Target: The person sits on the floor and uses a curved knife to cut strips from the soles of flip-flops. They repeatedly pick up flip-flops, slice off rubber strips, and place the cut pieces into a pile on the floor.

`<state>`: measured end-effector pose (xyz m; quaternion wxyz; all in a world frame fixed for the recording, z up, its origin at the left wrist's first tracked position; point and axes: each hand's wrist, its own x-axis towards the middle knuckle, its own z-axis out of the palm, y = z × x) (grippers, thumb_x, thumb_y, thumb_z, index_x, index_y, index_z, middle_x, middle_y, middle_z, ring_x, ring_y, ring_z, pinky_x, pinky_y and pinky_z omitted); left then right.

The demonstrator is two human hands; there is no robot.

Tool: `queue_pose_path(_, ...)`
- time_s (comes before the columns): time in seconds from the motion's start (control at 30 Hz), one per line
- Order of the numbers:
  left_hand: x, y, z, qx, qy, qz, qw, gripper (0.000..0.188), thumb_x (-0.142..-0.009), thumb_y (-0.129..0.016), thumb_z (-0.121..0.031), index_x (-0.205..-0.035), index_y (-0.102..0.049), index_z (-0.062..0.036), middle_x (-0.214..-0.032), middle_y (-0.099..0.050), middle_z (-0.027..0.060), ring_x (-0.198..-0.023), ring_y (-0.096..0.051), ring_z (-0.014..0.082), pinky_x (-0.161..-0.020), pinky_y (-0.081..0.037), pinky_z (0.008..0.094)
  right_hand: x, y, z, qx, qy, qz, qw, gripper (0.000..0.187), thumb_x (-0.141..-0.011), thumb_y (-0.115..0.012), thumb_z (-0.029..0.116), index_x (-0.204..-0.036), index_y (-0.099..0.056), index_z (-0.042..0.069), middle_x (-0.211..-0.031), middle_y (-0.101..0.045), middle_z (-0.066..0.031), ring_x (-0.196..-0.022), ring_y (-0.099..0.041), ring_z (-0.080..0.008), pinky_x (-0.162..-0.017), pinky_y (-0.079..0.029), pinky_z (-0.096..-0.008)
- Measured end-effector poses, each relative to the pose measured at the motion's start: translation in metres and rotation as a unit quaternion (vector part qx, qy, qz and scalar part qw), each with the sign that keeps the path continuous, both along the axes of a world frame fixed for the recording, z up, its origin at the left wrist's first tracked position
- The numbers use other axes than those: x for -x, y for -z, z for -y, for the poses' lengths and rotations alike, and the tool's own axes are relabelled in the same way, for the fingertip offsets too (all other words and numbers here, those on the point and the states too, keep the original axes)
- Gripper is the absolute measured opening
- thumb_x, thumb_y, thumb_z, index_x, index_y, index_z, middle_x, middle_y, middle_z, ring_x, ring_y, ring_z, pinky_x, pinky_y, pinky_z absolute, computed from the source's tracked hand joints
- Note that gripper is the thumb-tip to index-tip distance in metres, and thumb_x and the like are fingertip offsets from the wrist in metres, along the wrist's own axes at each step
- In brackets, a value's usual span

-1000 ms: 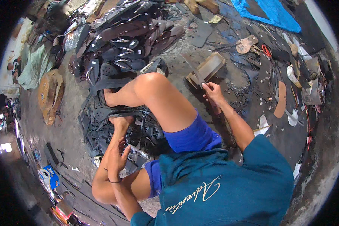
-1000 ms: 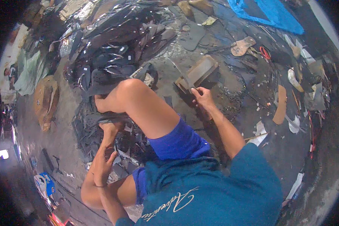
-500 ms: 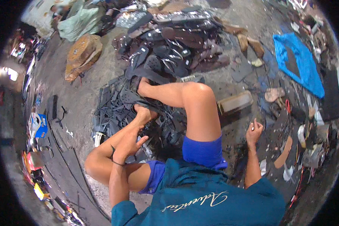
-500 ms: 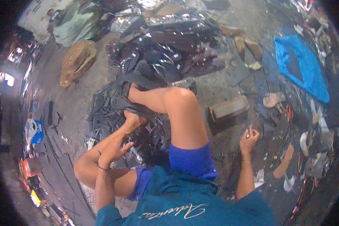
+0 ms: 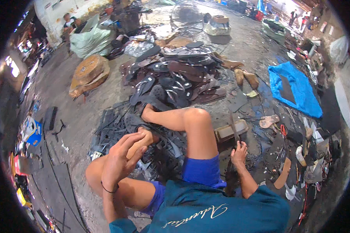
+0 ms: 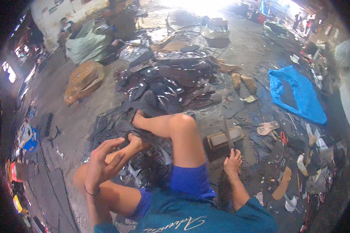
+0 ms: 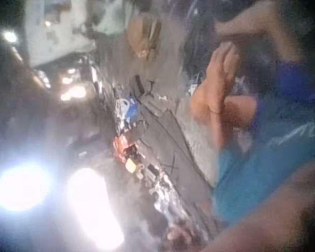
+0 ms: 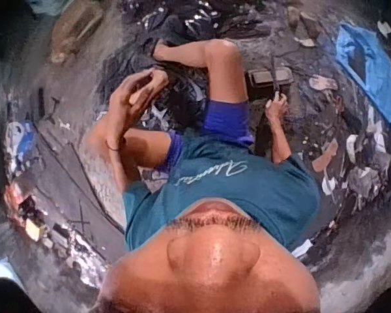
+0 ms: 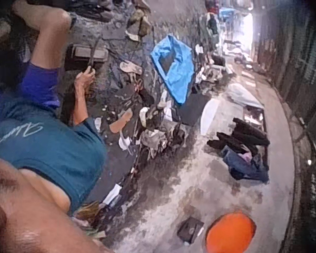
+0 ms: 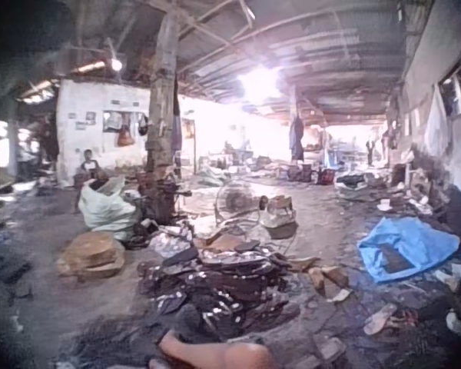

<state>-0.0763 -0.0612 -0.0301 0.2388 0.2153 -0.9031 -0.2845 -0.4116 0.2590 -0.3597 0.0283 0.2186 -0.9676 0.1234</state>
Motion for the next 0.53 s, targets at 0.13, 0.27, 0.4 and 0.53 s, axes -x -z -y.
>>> queue_pose_path(0.13, -0.014, -0.050, -0.023, 0.103, -0.019, -0.102, 0.989, 0.027, -0.081, -0.068, -0.005, -0.108, -0.066, 0.0008, -0.112, -0.066, 0.0201, -0.103, -0.065, 0.0297, -0.085, -0.053, 0.0368, -0.007, -0.044, 0.012, 0.111, -0.002, -0.051, 0.992, 0.056, -0.085, -0.063, 0.014, -0.137, -0.045, 0.004, -0.134, -0.038, -0.0174, -0.123, -0.043, -0.0368, -0.100, -0.039, -0.0481)
queue_pose_path(0.27, -0.057, -0.096, -0.047, 0.286, 0.017, -0.349, 0.892, 0.032, -0.089, -0.059, -0.022, -0.113, -0.057, -0.0011, -0.100, -0.064, 0.0173, -0.082, -0.063, 0.0312, -0.066, -0.053, 0.0375, -0.010, -0.157, 0.091, 0.403, -0.128, -0.074, 0.903, 0.044, -0.090, -0.060, 0.010, -0.132, -0.050, 0.001, -0.124, -0.047, -0.0173, -0.109, -0.055, -0.0293, -0.095, -0.044, -0.0413)
queue_pose_path(0.4, -0.108, -0.122, -0.073, 0.364, 0.023, -0.461, 0.809, 0.035, -0.094, -0.047, -0.031, -0.111, -0.054, -0.0008, -0.099, -0.055, 0.0151, -0.084, -0.052, 0.0267, -0.062, -0.043, 0.0363, -0.068, -0.308, 0.142, 0.652, -0.250, -0.027, 0.715, 0.040, -0.090, -0.061, 0.012, -0.128, -0.052, 0.000, -0.104, -0.058, -0.0099, -0.084, -0.058, -0.0222, -0.083, -0.048, -0.0333)
queue_pose_path(0.53, -0.146, -0.129, -0.100, 0.424, -0.122, -0.443, 0.781, 0.022, -0.092, -0.045, -0.025, -0.095, -0.051, -0.0034, -0.084, -0.047, 0.0087, -0.079, -0.045, 0.0197, -0.056, -0.035, 0.0314, -0.046, -0.374, 0.098, 0.529, -0.577, -0.183, 0.595, 0.037, -0.092, -0.060, 0.019, -0.123, -0.054, 0.000, -0.103, -0.059, -0.0106, -0.094, -0.056, -0.0233, -0.086, -0.046, -0.0406)
